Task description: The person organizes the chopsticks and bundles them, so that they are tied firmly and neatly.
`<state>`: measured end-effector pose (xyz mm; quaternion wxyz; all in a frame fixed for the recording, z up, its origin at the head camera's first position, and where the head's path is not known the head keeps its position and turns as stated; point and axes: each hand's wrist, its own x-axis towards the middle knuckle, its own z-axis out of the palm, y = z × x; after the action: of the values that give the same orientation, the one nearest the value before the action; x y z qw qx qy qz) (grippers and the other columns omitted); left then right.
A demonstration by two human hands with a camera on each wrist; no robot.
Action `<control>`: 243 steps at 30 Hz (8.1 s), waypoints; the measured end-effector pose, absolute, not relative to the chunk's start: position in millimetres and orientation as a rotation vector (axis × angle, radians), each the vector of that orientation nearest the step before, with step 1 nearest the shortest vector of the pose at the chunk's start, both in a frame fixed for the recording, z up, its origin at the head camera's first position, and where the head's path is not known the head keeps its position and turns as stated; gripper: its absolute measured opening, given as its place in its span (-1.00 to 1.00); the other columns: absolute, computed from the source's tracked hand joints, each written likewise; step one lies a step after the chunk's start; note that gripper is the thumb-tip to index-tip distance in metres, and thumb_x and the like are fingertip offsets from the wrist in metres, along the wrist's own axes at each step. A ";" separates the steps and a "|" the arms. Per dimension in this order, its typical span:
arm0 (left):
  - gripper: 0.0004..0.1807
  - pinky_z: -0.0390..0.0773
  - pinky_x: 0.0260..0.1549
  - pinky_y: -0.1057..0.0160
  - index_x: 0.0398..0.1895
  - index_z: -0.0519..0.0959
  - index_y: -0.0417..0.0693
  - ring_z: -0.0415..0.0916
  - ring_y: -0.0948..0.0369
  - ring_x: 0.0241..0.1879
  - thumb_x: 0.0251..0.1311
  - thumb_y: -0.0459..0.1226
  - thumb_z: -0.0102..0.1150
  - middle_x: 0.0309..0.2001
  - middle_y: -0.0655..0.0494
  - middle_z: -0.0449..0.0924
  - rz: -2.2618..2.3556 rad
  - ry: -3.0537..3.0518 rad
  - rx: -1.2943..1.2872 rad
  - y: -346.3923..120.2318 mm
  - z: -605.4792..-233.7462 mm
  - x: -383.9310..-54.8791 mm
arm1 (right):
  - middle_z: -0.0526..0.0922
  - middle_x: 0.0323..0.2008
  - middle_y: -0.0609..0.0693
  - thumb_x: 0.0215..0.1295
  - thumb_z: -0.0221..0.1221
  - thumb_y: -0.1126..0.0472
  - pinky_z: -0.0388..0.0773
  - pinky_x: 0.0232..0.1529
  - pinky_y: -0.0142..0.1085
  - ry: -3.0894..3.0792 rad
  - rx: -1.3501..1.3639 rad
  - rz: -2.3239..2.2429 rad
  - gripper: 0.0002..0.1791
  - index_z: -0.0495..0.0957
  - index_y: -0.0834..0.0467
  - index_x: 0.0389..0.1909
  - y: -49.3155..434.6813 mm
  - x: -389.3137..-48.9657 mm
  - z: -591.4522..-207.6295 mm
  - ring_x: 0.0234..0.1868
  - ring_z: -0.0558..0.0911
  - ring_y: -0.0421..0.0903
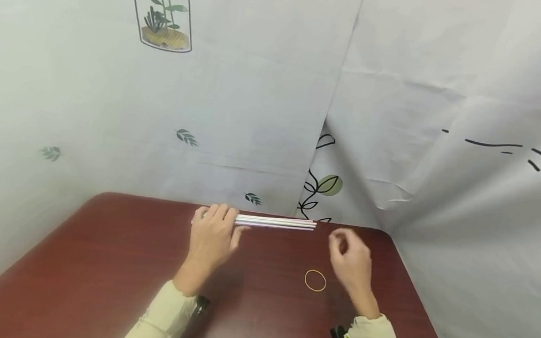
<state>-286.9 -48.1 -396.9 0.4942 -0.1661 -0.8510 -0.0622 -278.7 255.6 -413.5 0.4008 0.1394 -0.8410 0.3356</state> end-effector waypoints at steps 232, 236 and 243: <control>-0.66 0.37 -0.03 -0.04 -0.43 0.45 -0.09 0.43 0.02 -0.24 0.05 -0.02 0.29 -0.38 0.03 0.44 -0.261 -2.016 -0.369 -55.5 -369.0 -262.6 | 0.64 -0.26 -0.08 0.42 -0.01 0.32 0.54 -0.58 -0.36 -2.346 0.631 2.029 -0.90 0.48 0.18 -0.20 195.5 -254.5 -314.2 -0.25 0.70 -0.18; -0.68 0.37 -0.03 -0.03 -0.41 0.47 -0.07 0.43 0.03 -0.24 0.01 -0.06 0.32 -0.37 0.03 0.44 -0.242 -2.037 -0.370 -55.6 -369.1 -262.1 | 0.67 -0.19 -0.12 0.25 0.27 0.36 0.58 -0.29 -0.36 -2.314 0.871 1.252 -0.78 0.59 0.20 -0.09 205.9 -256.8 -320.6 -0.20 0.66 -0.23; -0.65 0.35 -0.01 0.01 -0.39 0.47 -0.08 0.42 0.04 -0.24 -0.10 -0.10 0.41 -0.37 0.03 0.43 -0.183 -2.057 -0.330 -53.8 -369.8 -263.4 | 0.70 -0.26 0.01 0.45 0.11 0.05 0.44 -0.34 -0.13 -1.957 1.068 0.304 -0.67 0.67 0.24 -0.12 203.2 -265.9 -328.4 -0.25 0.66 -0.03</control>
<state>-263.4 -53.8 -369.8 0.5015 -0.1365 -0.8510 -0.0758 -265.9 203.2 -328.4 0.4311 0.4284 -0.7847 0.1219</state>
